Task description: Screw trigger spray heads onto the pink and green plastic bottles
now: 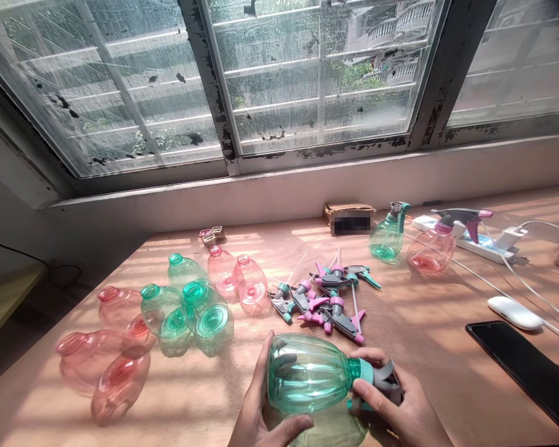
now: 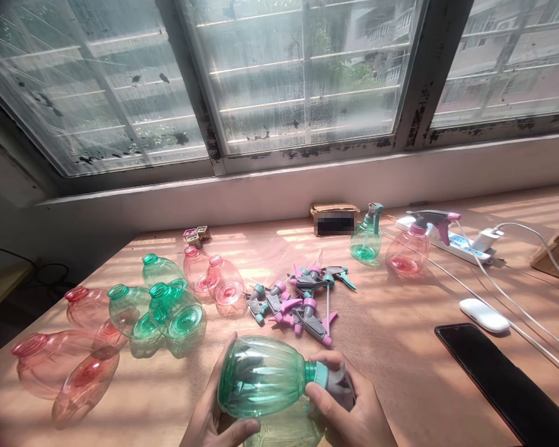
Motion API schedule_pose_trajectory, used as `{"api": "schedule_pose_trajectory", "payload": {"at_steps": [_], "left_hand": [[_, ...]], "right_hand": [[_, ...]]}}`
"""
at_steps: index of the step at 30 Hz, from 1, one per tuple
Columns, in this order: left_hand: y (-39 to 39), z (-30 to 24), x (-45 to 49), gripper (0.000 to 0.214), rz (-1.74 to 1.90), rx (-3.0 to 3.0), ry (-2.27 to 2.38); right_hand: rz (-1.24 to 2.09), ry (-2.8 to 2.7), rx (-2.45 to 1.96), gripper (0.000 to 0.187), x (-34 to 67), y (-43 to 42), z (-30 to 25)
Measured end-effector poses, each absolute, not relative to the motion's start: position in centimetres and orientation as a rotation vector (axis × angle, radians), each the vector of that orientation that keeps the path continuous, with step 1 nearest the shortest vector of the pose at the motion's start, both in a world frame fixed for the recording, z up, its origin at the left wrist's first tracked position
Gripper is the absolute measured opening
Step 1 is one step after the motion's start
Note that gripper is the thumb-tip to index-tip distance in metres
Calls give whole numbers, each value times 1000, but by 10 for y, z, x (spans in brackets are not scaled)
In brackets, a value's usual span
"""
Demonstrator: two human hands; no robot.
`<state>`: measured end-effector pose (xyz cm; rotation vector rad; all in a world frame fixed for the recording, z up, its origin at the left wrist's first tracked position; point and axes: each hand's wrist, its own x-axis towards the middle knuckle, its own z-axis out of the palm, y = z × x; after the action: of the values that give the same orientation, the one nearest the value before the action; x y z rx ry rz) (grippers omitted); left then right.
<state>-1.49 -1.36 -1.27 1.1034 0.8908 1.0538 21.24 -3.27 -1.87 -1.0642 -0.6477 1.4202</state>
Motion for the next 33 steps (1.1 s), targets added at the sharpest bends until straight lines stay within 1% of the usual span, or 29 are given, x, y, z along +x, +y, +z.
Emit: {"api": "schedule_pose_trajectory", "payload": {"at_steps": [6,13,26,33], "left_hand": [[-13,-15,-16,117,1052,1126,891],[-13,-16,-18,119,1041,1138,910],[-13,-20,-17,111,1060,1144,884],[-15,-17,-16,117,1051,1117,897]], "right_hand": [[1407,-651,-1067,49,211,-33,-17],[1433,-641,-1049,46,212,-33,-15],[1416,-614,-1069,50,210,-33,-17],[1411,-615,-1093,51,210,-33,-17]]}}
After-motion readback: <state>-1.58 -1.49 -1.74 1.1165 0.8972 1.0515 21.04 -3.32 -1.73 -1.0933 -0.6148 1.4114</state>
